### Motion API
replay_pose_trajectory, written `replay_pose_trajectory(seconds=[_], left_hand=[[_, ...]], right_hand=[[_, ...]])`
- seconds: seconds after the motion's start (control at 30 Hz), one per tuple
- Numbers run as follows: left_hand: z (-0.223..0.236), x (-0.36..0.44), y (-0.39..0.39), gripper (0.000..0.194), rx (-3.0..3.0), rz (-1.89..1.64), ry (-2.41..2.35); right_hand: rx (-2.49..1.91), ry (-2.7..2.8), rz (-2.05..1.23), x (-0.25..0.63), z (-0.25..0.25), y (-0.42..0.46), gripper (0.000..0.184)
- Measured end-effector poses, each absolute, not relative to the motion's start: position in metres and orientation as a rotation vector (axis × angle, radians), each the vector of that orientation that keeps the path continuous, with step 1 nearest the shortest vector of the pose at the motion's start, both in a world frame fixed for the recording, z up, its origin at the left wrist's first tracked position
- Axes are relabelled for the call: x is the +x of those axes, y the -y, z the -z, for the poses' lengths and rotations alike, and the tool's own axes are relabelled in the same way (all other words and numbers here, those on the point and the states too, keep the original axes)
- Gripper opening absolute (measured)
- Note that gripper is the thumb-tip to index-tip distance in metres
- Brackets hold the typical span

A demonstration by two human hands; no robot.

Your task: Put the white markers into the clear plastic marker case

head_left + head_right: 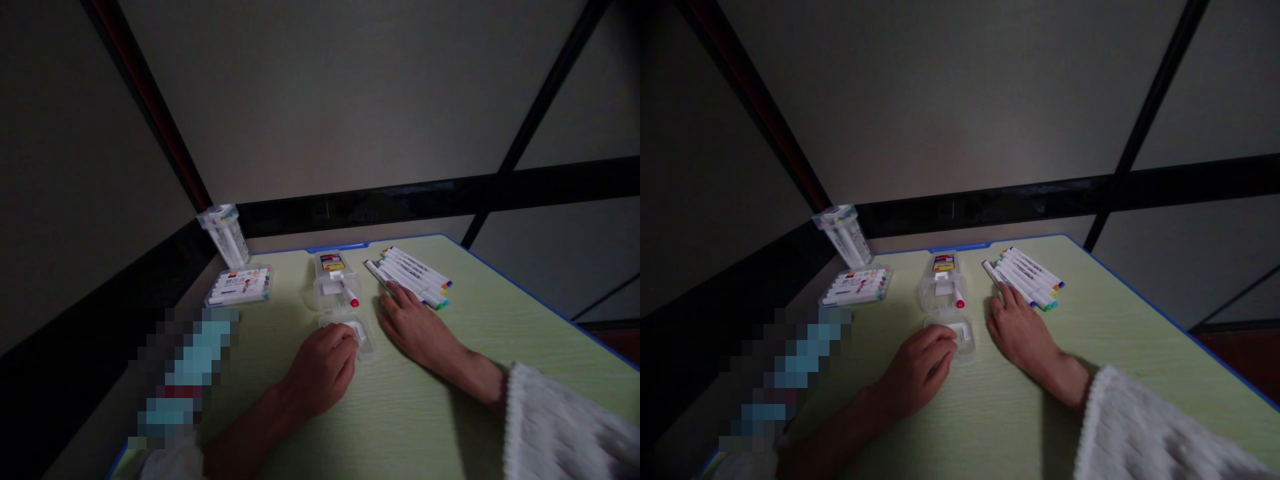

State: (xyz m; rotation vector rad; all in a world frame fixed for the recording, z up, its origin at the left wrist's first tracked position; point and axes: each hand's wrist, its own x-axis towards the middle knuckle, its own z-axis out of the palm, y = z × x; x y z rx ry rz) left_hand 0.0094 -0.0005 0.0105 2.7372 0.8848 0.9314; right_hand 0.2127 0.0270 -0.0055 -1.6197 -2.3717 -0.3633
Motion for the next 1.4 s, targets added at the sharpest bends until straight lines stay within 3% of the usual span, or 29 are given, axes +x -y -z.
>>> replay_pose_trajectory(seconds=[0.87, 1.4], left_hand=[[-0.0110, 0.0105, 0.0015, 0.016, 2.758, -0.911, -0.888], [-0.0112, 0.0104, 0.0016, 0.015, 2.775, -0.877, -0.878]], right_hand=[[-1.685, 2.372, 0.309, 0.2142, 0.0110, -0.0265, 0.036], [-1.593, 2.357, 0.254, 0.2115, 0.0067, -0.0250, 0.026]])
